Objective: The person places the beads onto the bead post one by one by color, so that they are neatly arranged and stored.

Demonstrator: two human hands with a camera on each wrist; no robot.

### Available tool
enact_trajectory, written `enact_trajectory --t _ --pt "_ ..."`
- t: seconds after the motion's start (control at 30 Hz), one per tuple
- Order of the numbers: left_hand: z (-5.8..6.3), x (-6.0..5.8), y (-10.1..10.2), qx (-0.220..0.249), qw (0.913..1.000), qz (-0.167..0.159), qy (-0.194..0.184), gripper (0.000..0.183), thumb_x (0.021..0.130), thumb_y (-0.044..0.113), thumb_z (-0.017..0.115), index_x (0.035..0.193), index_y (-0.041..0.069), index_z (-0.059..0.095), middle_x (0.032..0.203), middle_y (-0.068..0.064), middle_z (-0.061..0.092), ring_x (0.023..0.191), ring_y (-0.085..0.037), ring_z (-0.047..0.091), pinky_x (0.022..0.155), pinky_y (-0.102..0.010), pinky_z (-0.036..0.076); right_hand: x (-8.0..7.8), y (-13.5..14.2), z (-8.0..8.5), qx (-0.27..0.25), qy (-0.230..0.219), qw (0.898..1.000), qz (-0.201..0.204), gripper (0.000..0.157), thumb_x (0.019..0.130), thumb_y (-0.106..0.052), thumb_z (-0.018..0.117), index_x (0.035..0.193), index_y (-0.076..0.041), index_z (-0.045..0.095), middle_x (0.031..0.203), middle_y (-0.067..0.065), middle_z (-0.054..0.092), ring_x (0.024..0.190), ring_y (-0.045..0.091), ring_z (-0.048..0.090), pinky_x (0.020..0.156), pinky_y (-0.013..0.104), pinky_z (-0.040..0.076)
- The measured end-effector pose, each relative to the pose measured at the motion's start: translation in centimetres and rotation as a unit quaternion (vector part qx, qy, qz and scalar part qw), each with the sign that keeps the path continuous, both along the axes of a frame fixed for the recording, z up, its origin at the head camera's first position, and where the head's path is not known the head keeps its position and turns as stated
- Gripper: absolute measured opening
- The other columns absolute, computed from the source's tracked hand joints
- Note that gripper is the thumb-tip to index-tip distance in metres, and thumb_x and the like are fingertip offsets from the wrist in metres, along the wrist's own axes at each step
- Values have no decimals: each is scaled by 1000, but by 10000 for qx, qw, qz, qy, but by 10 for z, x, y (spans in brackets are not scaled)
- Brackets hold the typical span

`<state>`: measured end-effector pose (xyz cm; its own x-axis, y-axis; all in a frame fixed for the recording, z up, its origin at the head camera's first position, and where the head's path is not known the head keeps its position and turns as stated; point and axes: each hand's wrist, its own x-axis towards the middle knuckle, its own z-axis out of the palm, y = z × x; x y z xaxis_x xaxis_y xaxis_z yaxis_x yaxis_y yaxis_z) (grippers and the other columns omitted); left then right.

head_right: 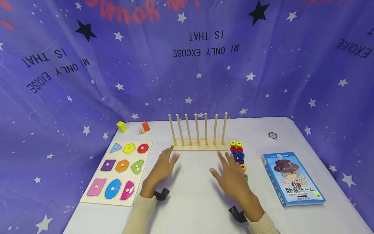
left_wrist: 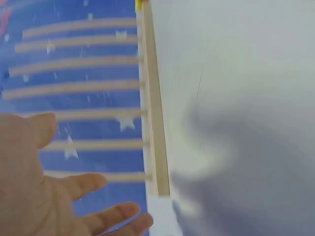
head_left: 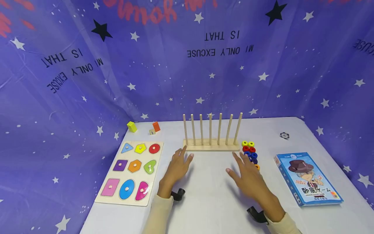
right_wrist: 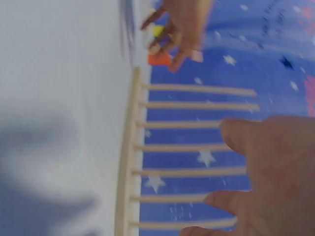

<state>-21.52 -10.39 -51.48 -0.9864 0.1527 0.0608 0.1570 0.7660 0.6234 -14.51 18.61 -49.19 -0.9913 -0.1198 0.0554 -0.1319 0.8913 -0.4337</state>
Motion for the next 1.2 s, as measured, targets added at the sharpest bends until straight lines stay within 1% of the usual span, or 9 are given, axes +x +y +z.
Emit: enact_trajectory --t 0.1,0.2,0.3,0.43,0.5,0.57,0.7,0.93,1.2 --pt "-1 -30 -9 835 9962 247 73 56 100 38 44 147 8 35 126 -22 47 114 -36 49 95 -52 42 0 22 12 -400 -63 9987 -320 80 92 -66 37 154 -21 16 153 21 23 135 46 26 99 71 27" --pt "-9 -55 -16 1526 9875 374 108 46 99 22 48 141 4 42 110 -20 51 89 -29 59 78 -42 51 2 46 17 -780 -45 9944 -713 77 95 -59 39 153 -15 18 144 24 33 125 46 41 91 66 41" --pt "-20 -73 -24 2137 9761 386 2 40 98 10 47 136 0 46 103 -18 51 67 -21 60 57 -30 53 6 67 15 -946 3 9895 -1091 72 97 -52 43 151 -8 24 129 24 46 106 40 55 74 52 54" --pt "-30 -86 -31 2779 9601 318 -82 36 97 1 44 132 -4 47 96 -19 51 52 -17 55 42 -26 50 10 87 4 -1043 -289 9851 -1336 68 97 -46 47 145 0 30 109 19 57 85 28 59 58 34 50" --pt "-33 -89 -33 2892 9567 317 -66 35 96 0 45 130 -4 48 92 -19 54 48 -17 53 42 -28 50 11 93 -5 -1135 -649 9826 -1317 67 97 -43 49 144 1 30 104 17 58 79 24 58 56 31 47" --pt "-35 -91 -33 2721 9615 386 6 35 94 2 48 128 -2 51 93 -17 55 46 -15 52 45 -28 51 12 95 -15 -1222 -1025 9790 -1268 65 96 -40 53 142 0 30 100 14 58 74 21 57 55 30 47" --pt "-42 -95 -31 2190 9741 531 185 34 91 4 55 124 4 57 100 -13 58 60 -12 53 62 -28 49 14 93 -29 -1355 -1552 9694 -1335 61 93 -35 60 136 -1 34 90 9 57 67 19 54 53 30 46" --pt "-46 -97 -22 2180 9741 553 247 35 88 1 59 122 6 62 100 -10 58 89 -23 54 82 -38 46 14 87 -42 -1209 -1607 9681 -1493 59 90 -37 64 129 -2 39 84 8 54 66 19 50 52 29 44" --pt "-40 -92 -20 2095 9755 645 179 36 87 -1 60 122 4 62 99 -12 57 83 -20 52 73 -31 48 11 80 -45 -1002 -1588 9688 -1616 51 91 -31 64 125 -1 42 86 9 56 69 20 51 55 29 46"
